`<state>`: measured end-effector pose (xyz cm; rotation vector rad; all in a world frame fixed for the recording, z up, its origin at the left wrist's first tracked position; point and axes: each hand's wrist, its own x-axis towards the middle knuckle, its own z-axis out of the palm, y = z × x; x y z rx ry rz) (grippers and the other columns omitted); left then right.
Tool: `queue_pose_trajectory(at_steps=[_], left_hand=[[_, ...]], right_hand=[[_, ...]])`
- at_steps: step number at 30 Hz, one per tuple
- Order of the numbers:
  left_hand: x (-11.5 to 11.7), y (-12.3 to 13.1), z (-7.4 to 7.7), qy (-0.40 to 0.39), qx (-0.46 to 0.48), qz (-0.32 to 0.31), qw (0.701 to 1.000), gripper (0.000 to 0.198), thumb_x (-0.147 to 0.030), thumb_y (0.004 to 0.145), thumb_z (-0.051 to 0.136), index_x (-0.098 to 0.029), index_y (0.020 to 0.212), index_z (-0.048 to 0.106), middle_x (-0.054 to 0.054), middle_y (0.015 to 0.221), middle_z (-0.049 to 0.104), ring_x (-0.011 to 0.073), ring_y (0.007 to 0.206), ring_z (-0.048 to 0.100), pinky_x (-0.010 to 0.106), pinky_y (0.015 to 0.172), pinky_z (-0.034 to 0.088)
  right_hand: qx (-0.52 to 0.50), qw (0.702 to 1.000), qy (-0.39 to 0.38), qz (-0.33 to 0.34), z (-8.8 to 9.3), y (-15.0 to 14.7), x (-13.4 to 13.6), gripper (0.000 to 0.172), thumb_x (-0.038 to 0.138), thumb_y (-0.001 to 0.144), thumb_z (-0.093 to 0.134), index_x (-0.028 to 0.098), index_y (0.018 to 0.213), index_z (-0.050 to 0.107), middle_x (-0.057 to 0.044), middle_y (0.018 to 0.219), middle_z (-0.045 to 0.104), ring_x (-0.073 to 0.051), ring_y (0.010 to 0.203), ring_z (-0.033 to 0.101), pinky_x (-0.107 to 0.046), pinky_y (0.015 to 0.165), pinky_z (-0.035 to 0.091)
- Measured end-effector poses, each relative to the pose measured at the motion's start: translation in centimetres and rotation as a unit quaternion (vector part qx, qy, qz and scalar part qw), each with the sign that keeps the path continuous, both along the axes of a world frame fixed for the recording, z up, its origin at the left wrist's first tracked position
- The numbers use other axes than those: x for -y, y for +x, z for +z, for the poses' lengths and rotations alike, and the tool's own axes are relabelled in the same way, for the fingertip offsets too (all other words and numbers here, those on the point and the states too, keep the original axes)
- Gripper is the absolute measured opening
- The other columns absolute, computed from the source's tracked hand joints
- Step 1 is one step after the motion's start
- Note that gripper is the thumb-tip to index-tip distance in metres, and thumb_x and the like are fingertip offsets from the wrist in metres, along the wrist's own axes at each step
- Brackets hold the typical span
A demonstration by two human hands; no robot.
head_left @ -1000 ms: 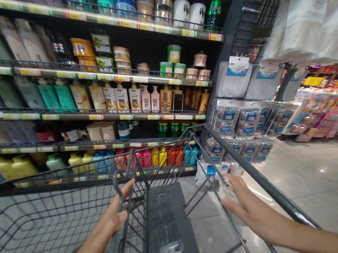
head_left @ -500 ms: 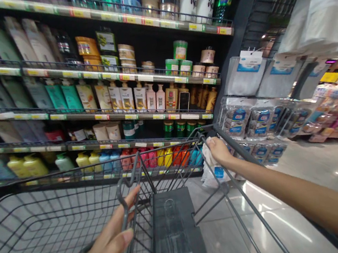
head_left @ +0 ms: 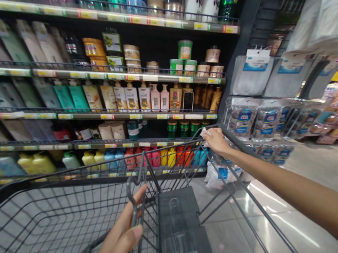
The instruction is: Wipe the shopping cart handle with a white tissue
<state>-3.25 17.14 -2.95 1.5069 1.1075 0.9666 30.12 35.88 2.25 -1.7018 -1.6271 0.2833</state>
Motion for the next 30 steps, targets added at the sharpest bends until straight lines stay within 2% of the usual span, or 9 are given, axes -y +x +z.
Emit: queue_pose_trajectory(at_steps=[5,12,14,17,19,21,23,26,30], left_hand=[[-0.2,0.5,0.4,0.015,0.009,-0.001,1.000,0.068,-0.058,0.083,0.041,-0.029,0.144,0.031,0.000,0.154,0.026,0.0319,0.142,0.017,0.051,0.114,0.020],[-0.1,0.7,0.9,0.000,0.017,0.002,1.000,0.070,-0.058,0.082,0.041,-0.029,0.145,0.028,0.000,0.153,0.028,0.0310,0.142,0.017,0.052,0.114,0.018],[0.0,0.5,0.7,0.001,0.015,-0.003,1.000,0.069,-0.057,0.083,0.039,-0.029,0.145,0.027,0.001,0.153,0.028,0.0311,0.142,0.018,0.053,0.114,0.019],[0.2,0.0,0.3,0.007,0.012,-0.009,1.000,0.068,-0.056,0.084,0.040,-0.030,0.145,0.027,-0.001,0.154,0.026,0.0312,0.142,0.018,0.053,0.114,0.020],[0.3,-0.3,0.1,0.006,0.008,-0.010,1.000,0.067,-0.055,0.084,0.040,-0.031,0.145,0.026,-0.002,0.154,0.024,0.0312,0.142,0.016,0.052,0.114,0.019],[0.4,-0.4,0.1,-0.003,0.003,-0.010,1.000,0.066,-0.055,0.084,0.041,-0.033,0.145,0.026,-0.003,0.155,0.022,0.0317,0.142,0.016,0.053,0.115,0.017],[0.5,-0.3,0.5,-0.007,0.004,-0.010,1.000,0.068,-0.057,0.083,0.042,-0.033,0.145,0.026,-0.002,0.155,0.022,0.0335,0.142,0.015,0.055,0.114,0.015],[0.6,0.1,1.2,-0.003,0.009,-0.002,1.000,0.072,-0.058,0.080,0.045,-0.032,0.145,0.027,0.000,0.154,0.026,0.0359,0.142,0.016,0.056,0.113,0.019],[0.2,-0.1,1.1,-0.003,0.005,0.013,1.000,0.074,-0.062,0.076,0.048,-0.035,0.143,0.030,-0.003,0.152,0.030,0.0355,0.141,0.018,0.053,0.113,0.023]], right_hand=[[0.007,0.998,-0.038,0.044,0.5,0.0,2.5,0.005,0.022,0.081,0.049,0.019,0.081,0.053,-0.002,0.079,0.061,-0.018,0.077,0.058,-0.030,0.075,0.045],[0.195,0.971,-0.034,0.133,0.4,0.4,9.3,0.031,-0.001,0.068,0.042,0.015,0.087,0.059,-0.011,0.096,0.062,-0.020,0.092,0.058,-0.030,0.083,0.042],[0.223,0.958,-0.085,0.160,1.9,0.9,11.4,0.028,0.000,0.066,0.045,0.017,0.081,0.061,-0.009,0.088,0.064,-0.021,0.086,0.060,-0.030,0.079,0.043],[0.228,0.943,-0.164,0.178,5.7,2.4,14.0,0.025,0.005,0.067,0.045,0.021,0.076,0.062,-0.004,0.077,0.067,-0.021,0.079,0.063,-0.029,0.073,0.045],[0.228,0.959,-0.093,0.143,7.8,3.9,15.3,0.028,0.009,0.068,0.044,0.022,0.083,0.063,-0.004,0.085,0.068,-0.022,0.086,0.063,-0.030,0.078,0.046],[0.236,0.965,-0.003,0.114,8.5,5.8,16.2,0.031,0.013,0.068,0.045,0.022,0.091,0.063,-0.007,0.097,0.066,-0.024,0.096,0.061,-0.034,0.086,0.045],[0.234,0.964,0.014,0.129,7.7,7.8,16.7,0.030,0.018,0.069,0.047,0.022,0.094,0.064,-0.009,0.112,0.062,-0.026,0.108,0.056,-0.039,0.096,0.042],[0.204,0.961,-0.057,0.178,5.1,10.2,16.7,0.029,0.028,0.076,0.050,0.024,0.101,0.065,-0.009,0.130,0.053,-0.028,0.122,0.048,-0.046,0.105,0.035],[0.144,0.967,-0.077,0.197,3.0,11.9,14.6,0.041,0.045,0.085,0.045,0.023,0.116,0.060,-0.010,0.143,0.042,-0.028,0.133,0.037,-0.048,0.111,0.026]])
